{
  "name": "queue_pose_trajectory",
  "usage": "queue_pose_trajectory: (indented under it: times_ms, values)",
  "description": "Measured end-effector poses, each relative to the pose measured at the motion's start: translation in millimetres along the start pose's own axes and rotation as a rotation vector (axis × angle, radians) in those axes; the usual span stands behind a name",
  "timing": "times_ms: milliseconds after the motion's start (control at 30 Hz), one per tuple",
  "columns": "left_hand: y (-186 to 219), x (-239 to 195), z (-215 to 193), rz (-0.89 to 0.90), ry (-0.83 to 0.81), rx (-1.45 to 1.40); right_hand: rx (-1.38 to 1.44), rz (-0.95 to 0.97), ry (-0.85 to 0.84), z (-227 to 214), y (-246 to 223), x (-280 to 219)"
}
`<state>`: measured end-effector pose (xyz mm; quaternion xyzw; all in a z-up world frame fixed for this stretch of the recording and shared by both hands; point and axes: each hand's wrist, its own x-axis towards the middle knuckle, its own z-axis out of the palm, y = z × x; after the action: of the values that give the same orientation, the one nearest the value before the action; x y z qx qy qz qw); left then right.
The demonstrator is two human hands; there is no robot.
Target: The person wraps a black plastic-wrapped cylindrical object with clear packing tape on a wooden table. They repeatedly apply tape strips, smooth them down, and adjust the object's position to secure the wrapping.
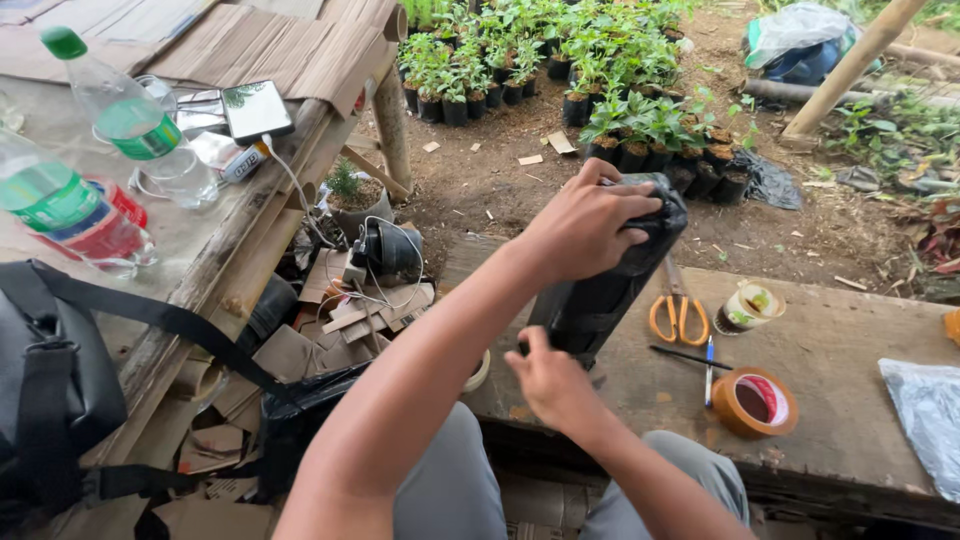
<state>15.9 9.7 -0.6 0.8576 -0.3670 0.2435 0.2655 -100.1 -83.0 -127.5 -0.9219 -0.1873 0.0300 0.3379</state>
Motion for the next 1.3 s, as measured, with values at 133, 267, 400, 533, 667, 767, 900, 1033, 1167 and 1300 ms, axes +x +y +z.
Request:
queue_pose_trajectory:
  times_ms: [133, 267, 400, 533, 667, 767, 900, 1033, 1167, 1300]
  values:
    - [25, -2, -2, -0.013, 0.004, 0.078, -0.173, 0.278, -0.422, 58, 11, 40]
    - [18, -12, -27, -0.076, -0.011, 0.094, 0.167, 0.381, -0.466, 60, 12, 45]
    - [-8, -38, -54, -0.121, 0.068, 0.128, 0.333, 0.219, -0.374, 15, 21, 14]
    - [-15, -51, -54, -0.137, 0.149, 0.188, 0.496, -0.021, -0.060, -61, 22, -36]
    - [8, -47, -38, -0.110, 0.227, 0.158, 0.543, -0.128, 0.164, -130, 9, -64]
    - [34, -50, -26, -0.070, 0.301, 0.135, 0.672, -0.088, 0.330, -160, 2, -67]
    - [69, -57, -9, 0.004, 0.371, 0.161, 0.696, -0.497, 0.719, -180, -5, -35]
    - [86, -58, 4, 0.019, 0.421, 0.196, 0.607, -0.566, 0.734, -184, -21, 8]
    - [81, -54, 11, -0.020, 0.402, 0.200, 0.567, -0.393, 0.583, -172, -36, 34]
    - [68, -58, 11, -0.051, 0.469, 0.091, 0.576, -0.295, 0.594, -160, -39, 44]
